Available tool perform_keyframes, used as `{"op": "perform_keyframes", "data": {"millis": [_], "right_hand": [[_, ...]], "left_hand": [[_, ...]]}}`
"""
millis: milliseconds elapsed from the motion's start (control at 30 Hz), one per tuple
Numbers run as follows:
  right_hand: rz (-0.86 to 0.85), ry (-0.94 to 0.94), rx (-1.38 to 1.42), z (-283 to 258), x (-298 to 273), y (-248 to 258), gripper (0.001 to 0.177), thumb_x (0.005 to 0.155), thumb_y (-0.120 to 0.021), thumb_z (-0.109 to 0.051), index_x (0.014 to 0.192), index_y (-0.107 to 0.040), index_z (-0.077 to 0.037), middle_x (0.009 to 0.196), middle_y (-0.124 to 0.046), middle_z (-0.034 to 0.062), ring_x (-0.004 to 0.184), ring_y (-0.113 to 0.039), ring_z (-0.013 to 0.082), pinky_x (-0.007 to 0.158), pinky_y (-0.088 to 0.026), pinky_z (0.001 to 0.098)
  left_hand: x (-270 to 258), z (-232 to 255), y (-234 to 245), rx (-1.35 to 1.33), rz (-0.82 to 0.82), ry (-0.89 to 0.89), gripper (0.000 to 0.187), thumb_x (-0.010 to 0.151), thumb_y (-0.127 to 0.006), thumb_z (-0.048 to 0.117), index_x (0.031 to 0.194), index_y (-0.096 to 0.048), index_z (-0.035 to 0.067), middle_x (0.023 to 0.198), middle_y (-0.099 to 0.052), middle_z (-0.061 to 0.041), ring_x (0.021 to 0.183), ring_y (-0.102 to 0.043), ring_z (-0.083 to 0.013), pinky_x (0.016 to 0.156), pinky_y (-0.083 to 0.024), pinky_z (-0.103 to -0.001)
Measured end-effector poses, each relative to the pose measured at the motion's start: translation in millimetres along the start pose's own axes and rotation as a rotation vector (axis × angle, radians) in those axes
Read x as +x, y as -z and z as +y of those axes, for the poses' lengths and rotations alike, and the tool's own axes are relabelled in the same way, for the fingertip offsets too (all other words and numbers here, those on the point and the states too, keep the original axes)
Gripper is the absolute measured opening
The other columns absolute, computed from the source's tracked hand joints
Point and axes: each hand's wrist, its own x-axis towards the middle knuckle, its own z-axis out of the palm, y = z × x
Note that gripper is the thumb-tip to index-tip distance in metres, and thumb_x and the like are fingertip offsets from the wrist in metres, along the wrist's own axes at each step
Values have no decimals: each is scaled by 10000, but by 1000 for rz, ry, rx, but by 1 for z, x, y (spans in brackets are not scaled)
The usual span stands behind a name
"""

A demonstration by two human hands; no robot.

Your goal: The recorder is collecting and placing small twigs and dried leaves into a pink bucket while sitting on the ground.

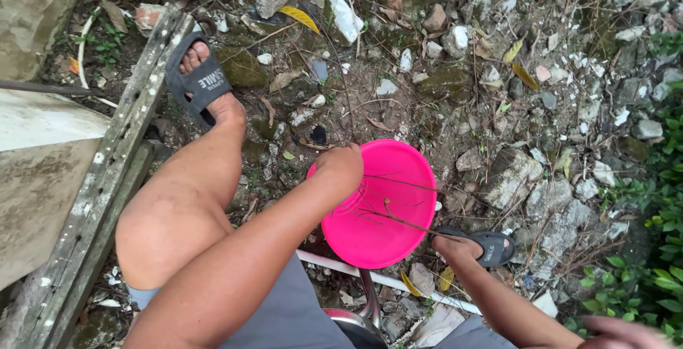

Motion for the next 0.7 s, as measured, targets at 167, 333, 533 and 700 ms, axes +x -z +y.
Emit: {"op": "perform_keyframes", "data": {"millis": [167, 333, 533, 700], "right_hand": [[270, 150, 589, -16, -1, -22, 206, 1146, -419, -331, 1211, -572, -211, 1180, -694, 126, 1133, -650, 282, 1099, -504, 481], [444, 249, 1179, 1, 10, -32, 202, 1205, -397, -258, 1160, -553, -139, 1185, -663, 139, 1164, -628, 298, 1113, -490, 536], [169, 40, 1133, 83, 7, 19, 173, 1140, -486, -122, 1082, -615, -23, 996, -652, 106, 989, -654, 248, 882, -539, 453], [308, 260, 1121, 119, 9, 43, 159, 1105, -546, -135, 990, -597, -37, 696, -561, 53, 616, -542, 116, 497, -417, 259]], "left_hand": [[4, 2, -6, 10, -9, 4, 726, 921, -647, 149, 1510, -314, -116, 1231, -678, -293, 1096, -715, -391, 795, -619, -494], [7, 0, -8, -37, -19, 68, 691, 936, -636, 166, 1509, -338, -78, 1272, -660, -284, 1133, -693, -395, 830, -601, -507], [4, 0, -6, -58, 12, -5, 679, 926, -623, 130, 1510, -345, -74, 1264, -689, -236, 1131, -703, -355, 831, -608, -473], [2, 2, -7, -52, -10, 24, 690, 932, -625, 128, 1519, -333, -86, 1242, -690, -261, 1100, -721, -359, 795, -618, -469]]}}
